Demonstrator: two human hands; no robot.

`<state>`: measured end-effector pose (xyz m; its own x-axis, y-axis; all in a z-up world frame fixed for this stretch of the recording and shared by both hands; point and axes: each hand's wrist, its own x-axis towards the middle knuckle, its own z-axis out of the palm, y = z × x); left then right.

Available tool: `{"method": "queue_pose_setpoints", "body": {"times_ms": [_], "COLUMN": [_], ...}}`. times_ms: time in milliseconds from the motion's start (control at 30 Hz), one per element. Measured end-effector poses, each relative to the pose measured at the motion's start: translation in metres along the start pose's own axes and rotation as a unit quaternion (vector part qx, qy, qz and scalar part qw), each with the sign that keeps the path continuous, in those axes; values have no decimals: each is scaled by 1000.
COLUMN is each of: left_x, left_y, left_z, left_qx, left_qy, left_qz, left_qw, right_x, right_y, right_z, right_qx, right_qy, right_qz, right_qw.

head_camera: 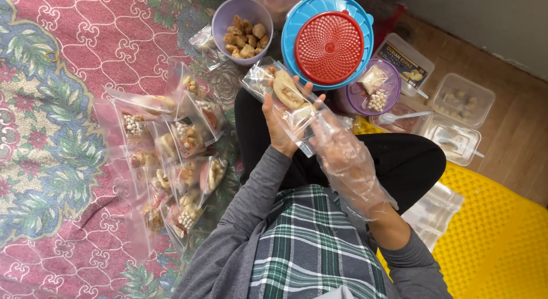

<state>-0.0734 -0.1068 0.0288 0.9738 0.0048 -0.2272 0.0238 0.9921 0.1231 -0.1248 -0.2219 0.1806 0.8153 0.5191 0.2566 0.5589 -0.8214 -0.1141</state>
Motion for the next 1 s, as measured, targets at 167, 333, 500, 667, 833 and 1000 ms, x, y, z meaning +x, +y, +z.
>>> {"method": "queue_pose_setpoints", "body": {"times_ms": [167,333,500,667,833,1000], "left_x": [-4,0,0,-4,-8,-9], "left_y": [3,1,0,-2,-4,-3], "left_z": [7,-24,-36,-29,-24,-27], "left_qx": [51,59,104,85,78,122], "left_qy": [-14,1,24,17,39,46], "left_qz": [5,-6,-50,-63,-72,-82], "left_qw": [999,998,993,994,994,988], "right_x": [-9,-18,-28,-45,-50,-92], "right_y": [5,5,-2,3,6,27], "right_z": [22,46,49,62,57,116], "right_qx": [16,-2,-61,-71,-75,-34], "right_qy": [-122,-111,-47,-51,-61,-46], "right_qz": [28,-28,-87,-60,7,-18], "right_qw": [992,993,993,994,995,998]}}
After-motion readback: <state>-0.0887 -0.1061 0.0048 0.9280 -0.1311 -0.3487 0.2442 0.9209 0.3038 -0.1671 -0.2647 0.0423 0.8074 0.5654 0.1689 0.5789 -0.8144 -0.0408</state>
